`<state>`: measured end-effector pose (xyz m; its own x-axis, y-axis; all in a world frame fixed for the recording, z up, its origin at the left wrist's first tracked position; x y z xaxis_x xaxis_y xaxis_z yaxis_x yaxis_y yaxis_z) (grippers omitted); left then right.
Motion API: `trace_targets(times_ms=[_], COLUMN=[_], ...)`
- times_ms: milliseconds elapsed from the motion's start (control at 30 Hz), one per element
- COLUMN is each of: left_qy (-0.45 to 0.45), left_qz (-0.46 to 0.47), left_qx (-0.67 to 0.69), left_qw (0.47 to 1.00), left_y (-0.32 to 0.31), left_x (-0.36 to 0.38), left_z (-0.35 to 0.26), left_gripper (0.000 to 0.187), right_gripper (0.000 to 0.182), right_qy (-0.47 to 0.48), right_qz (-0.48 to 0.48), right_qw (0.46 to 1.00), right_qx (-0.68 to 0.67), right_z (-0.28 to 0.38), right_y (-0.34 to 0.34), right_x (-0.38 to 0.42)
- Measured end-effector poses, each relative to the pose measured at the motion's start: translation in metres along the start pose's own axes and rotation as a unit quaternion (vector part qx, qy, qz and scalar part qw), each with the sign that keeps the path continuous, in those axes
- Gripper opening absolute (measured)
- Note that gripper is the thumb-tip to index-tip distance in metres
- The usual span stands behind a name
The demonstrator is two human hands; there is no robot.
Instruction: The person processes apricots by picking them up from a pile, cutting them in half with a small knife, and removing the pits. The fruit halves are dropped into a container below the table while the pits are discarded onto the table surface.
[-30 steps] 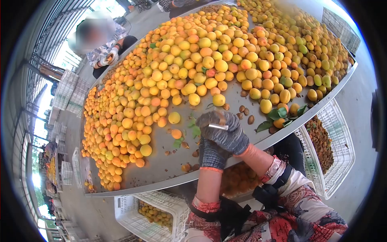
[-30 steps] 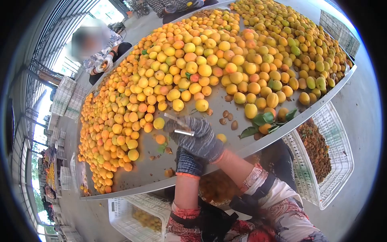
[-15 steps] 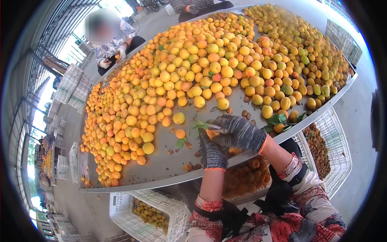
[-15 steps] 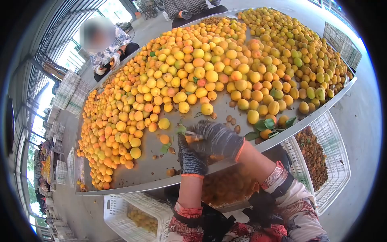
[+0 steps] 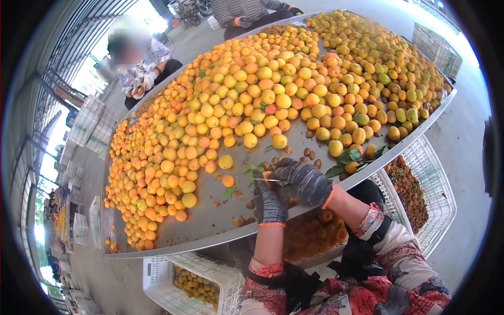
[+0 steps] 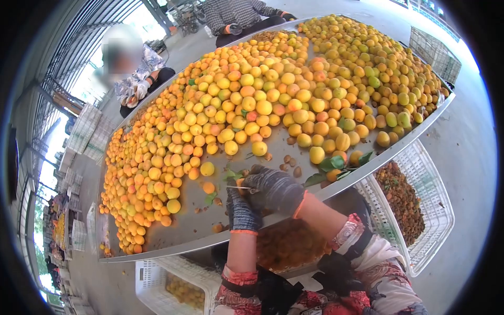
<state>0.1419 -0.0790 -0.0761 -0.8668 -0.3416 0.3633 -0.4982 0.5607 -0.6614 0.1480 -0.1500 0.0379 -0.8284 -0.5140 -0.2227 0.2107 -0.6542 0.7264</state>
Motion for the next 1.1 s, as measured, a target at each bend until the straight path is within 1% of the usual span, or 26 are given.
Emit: trace_targets(times_ms=[67,100,133,167,200,233,267,300,333,367,400,433,467,500,533,600,667,700,733,767,800,867,900,933,1000,1100], left_qy=[0.03,0.017,0.002,-0.056,-0.053,-0.256,-0.415,-0.47,-0.471,-0.337,-0.177,-0.177,-0.26,-0.336,-0.338,-0.281,-0.296,-0.31,-0.311,-0.255,-0.198,-0.179,-0.159,-0.159,-0.177,-0.205], left_qz=[0.044,-0.005,-0.052,-0.028,-0.022,0.091,0.184,0.16,0.162,0.18,0.185,0.187,0.327,0.454,0.454,0.461,0.463,0.464,0.464,0.446,0.425,0.427,0.427,0.426,0.444,0.47], left_qx=[-0.023,-0.055,-0.087,-0.102,-0.101,-0.442,-0.696,-0.647,-0.645,-0.504,-0.326,-0.324,-0.381,-0.422,-0.42,-0.499,-0.505,-0.515,-0.512,-0.472,-0.429,-0.403,-0.38,-0.38,-0.382,-0.377], left_qw=[0.998,0.998,0.995,0.993,0.993,0.855,0.555,0.578,0.58,0.775,0.91,0.91,0.825,0.709,0.71,0.679,0.665,0.651,0.653,0.716,0.772,0.789,0.805,0.805,0.791,0.771], left_y=[-0.014,0.0,0.013,0.013,0.03,0.031,-0.002,0.001,-0.014,-0.014,-0.011,-0.004,-0.013,-0.023,-0.019,-0.009,-0.008,-0.009,-0.008,-0.001,0.004,-0.008,-0.012,-0.012,-0.014,-0.021], left_x=[0.01,0.007,0.006,0.006,0.004,0.001,0.022,0.035,0.058,0.072,0.079,0.081,0.097,0.122,0.126,0.127,0.126,0.126,0.126,0.121,0.116,0.12,0.121,0.121,0.122,0.126], left_z=[-0.001,-0.001,-0.001,-0.006,-0.002,-0.031,-0.038,-0.047,-0.058,-0.062,-0.046,-0.044,-0.041,-0.033,-0.032,-0.014,-0.011,-0.01,-0.006,-0.001,0.006,0.009,0.012,0.016,0.019,0.016], left_gripper=[0.053,0.051,0.049,0.053,0.053,0.049,0.047,0.037,0.037,0.035,0.033,0.033,0.033,0.033,0.033,0.03,0.03,0.029,0.029,0.028,0.027,0.026,0.025,0.025,0.025,0.025], right_gripper=[0.037,0.038,0.038,0.038,0.038,0.035,0.035,0.033,0.031,0.031,0.03,0.028,0.028,0.027,0.027,0.026,0.026,0.026,0.028,0.032,0.032,0.043,0.046,0.046,0.048,0.051], right_qy=[-0.056,-0.021,-0.026,-0.031,-0.037,-0.042,-0.044,-0.067,-0.089,-0.091,-0.056,-0.018,-0.018,-0.144,-0.262,-0.213,-0.254,-0.255,-0.362,-0.459,-0.459,-0.397,-0.425,-0.424,-0.392,-0.397], right_qz=[0.016,0.036,0.031,0.034,0.038,-0.008,-0.011,-0.024,-0.037,-0.038,-0.085,-0.132,-0.133,-0.133,-0.126,-0.209,-0.233,-0.233,-0.169,-0.1,-0.101,-0.065,-0.033,-0.032,-0.039,-0.032], right_qw=[0.998,0.998,0.998,0.999,0.998,0.999,0.999,0.995,0.989,0.989,0.99,0.988,0.988,0.945,0.853,0.897,0.916,0.917,0.914,0.881,0.88,0.892,0.877,0.877,0.87,0.868], right_qx=[0.002,0.037,0.041,0.005,-0.031,-0.03,-0.025,-0.07,-0.116,-0.113,-0.099,-0.083,-0.08,-0.261,-0.432,-0.325,-0.206,-0.201,-0.07,0.064,0.066,0.208,0.222,0.222,0.297,0.297], right_z=[-0.007,-0.005,-0.006,-0.007,-0.008,-0.012,-0.012,-0.015,-0.019,-0.023,-0.023,-0.021,-0.026,-0.059,-0.091,-0.117,-0.144,-0.15,-0.157,-0.168,-0.181,-0.178,-0.186,-0.184,-0.176,-0.169], right_y=[-0.003,-0.005,-0.003,-0.001,0.0,0.005,0.011,0.021,0.028,0.032,0.046,0.06,0.069,0.082,0.081,0.107,0.134,0.149,0.156,0.159,0.158,0.15,0.145,0.14,0.13,0.123], right_x=[0.0,0.001,0.002,0.003,0.005,0.008,0.01,0.013,0.015,0.018,0.023,0.028,0.029,0.029,0.035,0.036,0.04,0.042,0.045,0.054,0.058,0.049,0.053,0.052,0.048,0.046])
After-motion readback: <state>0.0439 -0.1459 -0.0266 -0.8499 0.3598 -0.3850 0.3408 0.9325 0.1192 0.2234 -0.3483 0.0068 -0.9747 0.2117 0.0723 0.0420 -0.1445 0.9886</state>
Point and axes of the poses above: each hand's wrist, its own x-axis away from the middle knuckle, its own y-axis out of the back of the hand, z = x × y, the point moved 9 cm from there along -x, towards the middle knuckle, and after that the axes turned 15 degrees about -y, right-handed, at the moved point
